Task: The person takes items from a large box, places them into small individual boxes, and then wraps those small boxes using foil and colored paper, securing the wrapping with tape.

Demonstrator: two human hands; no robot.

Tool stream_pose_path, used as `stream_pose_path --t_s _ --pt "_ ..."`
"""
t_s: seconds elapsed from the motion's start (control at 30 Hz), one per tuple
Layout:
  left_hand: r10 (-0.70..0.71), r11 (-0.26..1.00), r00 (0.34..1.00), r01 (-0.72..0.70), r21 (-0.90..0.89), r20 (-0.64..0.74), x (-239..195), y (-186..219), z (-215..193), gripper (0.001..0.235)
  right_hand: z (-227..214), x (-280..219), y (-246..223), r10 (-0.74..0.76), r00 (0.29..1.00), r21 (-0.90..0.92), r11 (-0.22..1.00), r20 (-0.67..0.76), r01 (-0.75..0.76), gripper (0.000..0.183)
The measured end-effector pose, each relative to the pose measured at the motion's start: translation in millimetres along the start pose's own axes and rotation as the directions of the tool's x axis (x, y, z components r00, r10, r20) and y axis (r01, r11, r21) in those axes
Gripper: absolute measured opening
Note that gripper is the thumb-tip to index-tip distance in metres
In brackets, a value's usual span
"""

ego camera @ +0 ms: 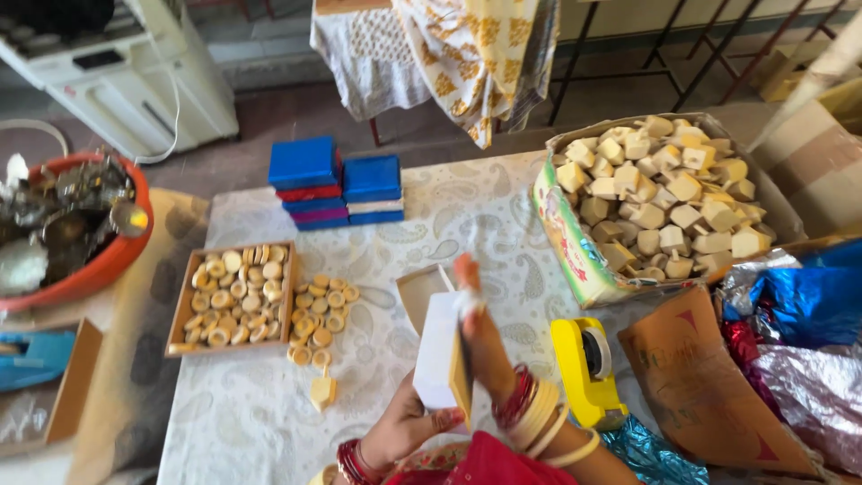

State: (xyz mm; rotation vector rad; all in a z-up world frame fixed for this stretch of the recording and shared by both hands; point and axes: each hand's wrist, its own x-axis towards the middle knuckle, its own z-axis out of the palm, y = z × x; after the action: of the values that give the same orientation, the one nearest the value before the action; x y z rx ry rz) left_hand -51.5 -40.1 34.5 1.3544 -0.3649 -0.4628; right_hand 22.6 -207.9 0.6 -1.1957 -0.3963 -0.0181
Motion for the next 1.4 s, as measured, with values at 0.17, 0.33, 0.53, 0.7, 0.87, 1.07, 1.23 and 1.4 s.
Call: stream_pose_path --t_s 0.17,0.33,0.53,0.7,0.87,1.07,1.23,1.4 --pt "0.016 0.999 0.998 -0.014 0.044 -0.060 1 -20 -10 0.039 21 -6 -51 -0.229 0.959 -0.370 0.887 0.166 0.276 0.081" --pt "0.324 0.856 0.945 -0.316 0.410 0.052 7 41 27 0.052 5 33 -59 -0.163 0.986 -0.284 0.947 -0.020 0.151 0.067" --pt "0.206 0.947 0.962 -0.150 0.284 -0.180 9 -19 -15 0.044 52 -6 -64 -0.234 0.955 -0.070 0.966 0.181 0.250 0.050" --pt "0.364 0.729 0.911 -0.148 0.669 -0.195 10 28 19 0.050 29 31 -81 -0.185 0.961 -0.427 0.866 0.207 0.259 0.042" --pt "0.394 0.640 0.905 -0.147 0.754 -0.158 10 29 20 0.059 28 13 -34 -0.024 0.982 -0.038 0.999 0.185 0.032 0.035" --pt "0.272 0.773 0.884 0.035 0.634 -0.381 2 35 14 0.043 51 1 -62 -0.050 0.969 -0.182 0.979 0.241 0.095 0.042" --pt "0.457 0.249 0.876 -0.293 0.923 0.155 2 39 20 0.052 16 45 -68 0.190 0.974 0.373 0.901 0.125 -0.224 0.055" --pt "0.292 0.484 0.922 -0.373 0.791 0.255 -2 60 5 0.087 13 22 -50 0.024 0.991 0.327 0.943 0.131 -0.066 0.043"
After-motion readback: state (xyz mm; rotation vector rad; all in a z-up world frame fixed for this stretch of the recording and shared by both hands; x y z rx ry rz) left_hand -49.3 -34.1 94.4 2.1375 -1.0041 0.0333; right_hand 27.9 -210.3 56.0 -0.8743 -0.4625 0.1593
